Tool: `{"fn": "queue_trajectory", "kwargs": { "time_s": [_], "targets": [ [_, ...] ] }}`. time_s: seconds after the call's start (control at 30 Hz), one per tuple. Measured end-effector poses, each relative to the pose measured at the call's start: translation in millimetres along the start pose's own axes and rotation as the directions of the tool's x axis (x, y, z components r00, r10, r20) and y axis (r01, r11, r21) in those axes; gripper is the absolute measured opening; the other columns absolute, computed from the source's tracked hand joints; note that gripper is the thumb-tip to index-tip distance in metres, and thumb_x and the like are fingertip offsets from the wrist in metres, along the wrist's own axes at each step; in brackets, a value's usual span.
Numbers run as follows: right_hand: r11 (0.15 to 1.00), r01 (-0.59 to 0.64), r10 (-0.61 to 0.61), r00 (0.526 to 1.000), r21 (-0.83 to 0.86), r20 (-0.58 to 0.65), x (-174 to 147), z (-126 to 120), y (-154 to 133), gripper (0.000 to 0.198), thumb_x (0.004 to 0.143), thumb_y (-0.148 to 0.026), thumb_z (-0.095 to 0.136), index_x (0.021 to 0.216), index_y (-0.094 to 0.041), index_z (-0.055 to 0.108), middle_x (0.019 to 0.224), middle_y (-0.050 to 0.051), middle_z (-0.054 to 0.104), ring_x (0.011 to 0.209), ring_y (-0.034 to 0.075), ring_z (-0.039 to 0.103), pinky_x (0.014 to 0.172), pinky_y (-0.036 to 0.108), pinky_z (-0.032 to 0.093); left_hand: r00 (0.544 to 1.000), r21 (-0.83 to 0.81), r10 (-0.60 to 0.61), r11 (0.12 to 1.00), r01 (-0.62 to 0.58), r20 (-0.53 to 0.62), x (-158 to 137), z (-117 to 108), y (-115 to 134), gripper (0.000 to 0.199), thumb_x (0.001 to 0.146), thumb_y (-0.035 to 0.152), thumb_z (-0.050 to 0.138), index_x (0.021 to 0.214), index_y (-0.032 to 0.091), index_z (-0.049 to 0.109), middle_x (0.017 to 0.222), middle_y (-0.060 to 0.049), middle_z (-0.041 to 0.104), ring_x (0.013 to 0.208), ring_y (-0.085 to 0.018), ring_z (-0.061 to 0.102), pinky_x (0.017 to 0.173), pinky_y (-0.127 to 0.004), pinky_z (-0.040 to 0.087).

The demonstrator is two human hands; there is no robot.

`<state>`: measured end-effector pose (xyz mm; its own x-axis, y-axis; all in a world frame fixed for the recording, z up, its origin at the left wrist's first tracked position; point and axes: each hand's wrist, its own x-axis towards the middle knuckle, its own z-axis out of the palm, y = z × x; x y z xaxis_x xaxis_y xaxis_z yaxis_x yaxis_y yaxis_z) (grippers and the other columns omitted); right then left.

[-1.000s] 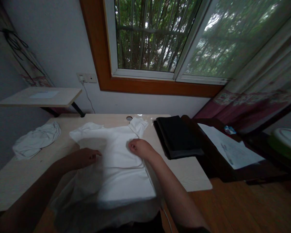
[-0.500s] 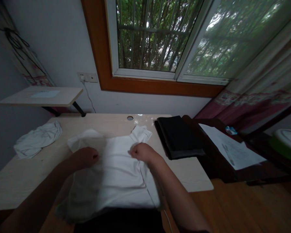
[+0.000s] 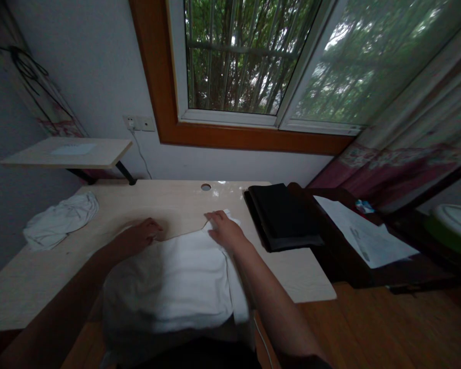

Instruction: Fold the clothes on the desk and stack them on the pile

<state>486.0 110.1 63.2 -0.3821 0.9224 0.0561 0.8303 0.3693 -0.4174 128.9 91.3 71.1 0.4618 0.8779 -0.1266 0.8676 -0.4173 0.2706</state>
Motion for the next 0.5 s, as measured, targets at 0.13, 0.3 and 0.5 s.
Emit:
{"fn": "queue_trajectory", "kwargs": {
  "time_s": [0.13,0.3,0.5],
  "targets": [
    [0.985,-0.088,0.099,0.992,-0.149,0.072,-4,1,-2,0.072,0.090,-0.025,0.061,0.157,-0.031,0.038,0.142,0.011,0.055,0.108,0.025,0.066,0.090,0.033,0.053,0.998,0.001,-0.007,1.000,0.006,0.059,-6,7,-3,0.046,0.090,0.010,0.043,0.127,0.026,0.065,0.134,-0.010,0.059,0.103,-0.020,0.067,0.090,-0.033,0.051],
    [0.978,-0.071,0.088,0.993,-0.196,0.078,-6,0,-2,0.059,0.088,-0.020,0.060,0.145,-0.029,0.054,0.154,0.011,0.043,0.106,0.022,0.067,0.086,0.031,0.053,0.995,0.065,-0.035,0.997,0.029,0.090,-11,5,-6,0.035,0.096,0.022,0.041,0.120,0.022,0.066,0.126,-0.013,0.059,0.087,-0.019,0.067,0.078,-0.034,0.051],
    [0.971,-0.086,0.102,0.993,-0.225,0.057,-4,0,0,0.033,0.089,-0.017,0.056,0.119,-0.024,0.066,0.126,0.009,0.063,0.102,0.021,0.066,0.079,0.027,0.049,0.989,0.066,-0.112,0.992,0.105,0.100,-12,-9,-16,0.018,0.089,0.026,0.050,0.098,0.020,0.066,0.110,-0.011,0.064,0.088,-0.021,0.065,0.078,-0.033,0.047]
  ]
}}
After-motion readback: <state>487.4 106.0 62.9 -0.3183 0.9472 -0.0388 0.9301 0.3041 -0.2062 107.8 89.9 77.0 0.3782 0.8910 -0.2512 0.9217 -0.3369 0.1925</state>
